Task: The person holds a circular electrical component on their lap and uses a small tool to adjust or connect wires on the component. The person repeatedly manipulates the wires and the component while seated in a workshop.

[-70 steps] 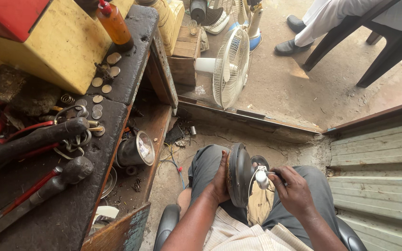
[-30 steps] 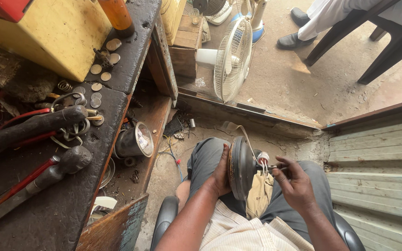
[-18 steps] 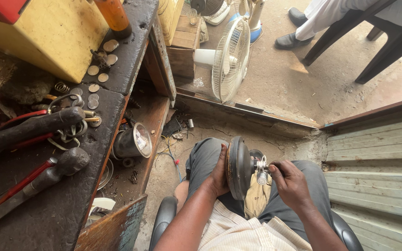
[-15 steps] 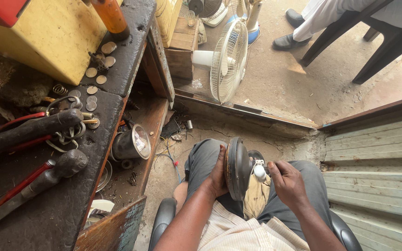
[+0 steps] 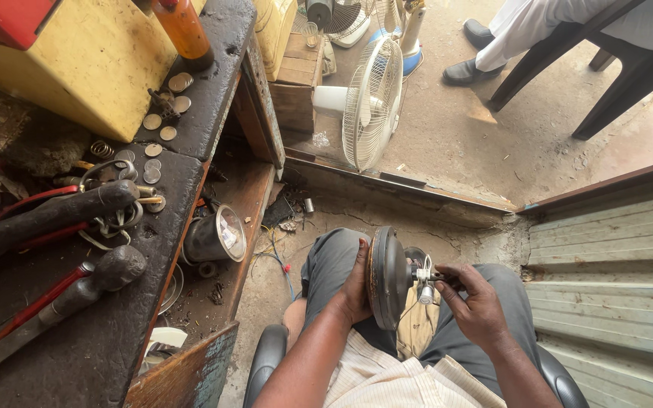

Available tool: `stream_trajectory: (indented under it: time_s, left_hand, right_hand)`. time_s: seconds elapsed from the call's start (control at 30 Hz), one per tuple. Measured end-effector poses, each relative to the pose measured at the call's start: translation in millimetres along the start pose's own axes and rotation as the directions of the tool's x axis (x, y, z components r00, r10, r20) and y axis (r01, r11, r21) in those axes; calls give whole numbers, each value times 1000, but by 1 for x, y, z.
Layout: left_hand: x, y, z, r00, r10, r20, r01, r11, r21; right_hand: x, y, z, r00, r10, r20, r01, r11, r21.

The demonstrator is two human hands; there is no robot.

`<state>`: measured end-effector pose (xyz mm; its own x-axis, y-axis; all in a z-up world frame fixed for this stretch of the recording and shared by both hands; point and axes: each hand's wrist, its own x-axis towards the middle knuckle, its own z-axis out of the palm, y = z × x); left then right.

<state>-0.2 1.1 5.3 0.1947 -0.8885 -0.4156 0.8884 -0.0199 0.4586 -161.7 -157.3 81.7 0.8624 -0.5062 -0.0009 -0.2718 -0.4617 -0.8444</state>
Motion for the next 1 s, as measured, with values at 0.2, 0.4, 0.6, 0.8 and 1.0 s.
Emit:
stream_trajectory:
  time_s: [0.2,0.4,0.6,0.8,1.0]
  left_hand:
    - [0,-1,-2,999,-28,32,29,998,-59]
    - [3,-5,-5,999,-34,36,37,996,-81]
    - [4,-9,-12,998,-9,59,14,996,-83]
    - [4,-7,-6,1000,-23,-6,23,999,-36]
    - [4,-6,-8,999,-46,7,47,994,-103]
  right_hand:
    - [4,-10,1,999,43,-27,-45,993,-113]
    - [9,7,9,974,213,-71,-224,945,-238]
    - [10,19,11,962,266,-63,-272,950,-153]
    - [0,10,13,979,148,-137,-139,988,70]
    - [-3,-7,5,993,12,-115,-26,993,-113]
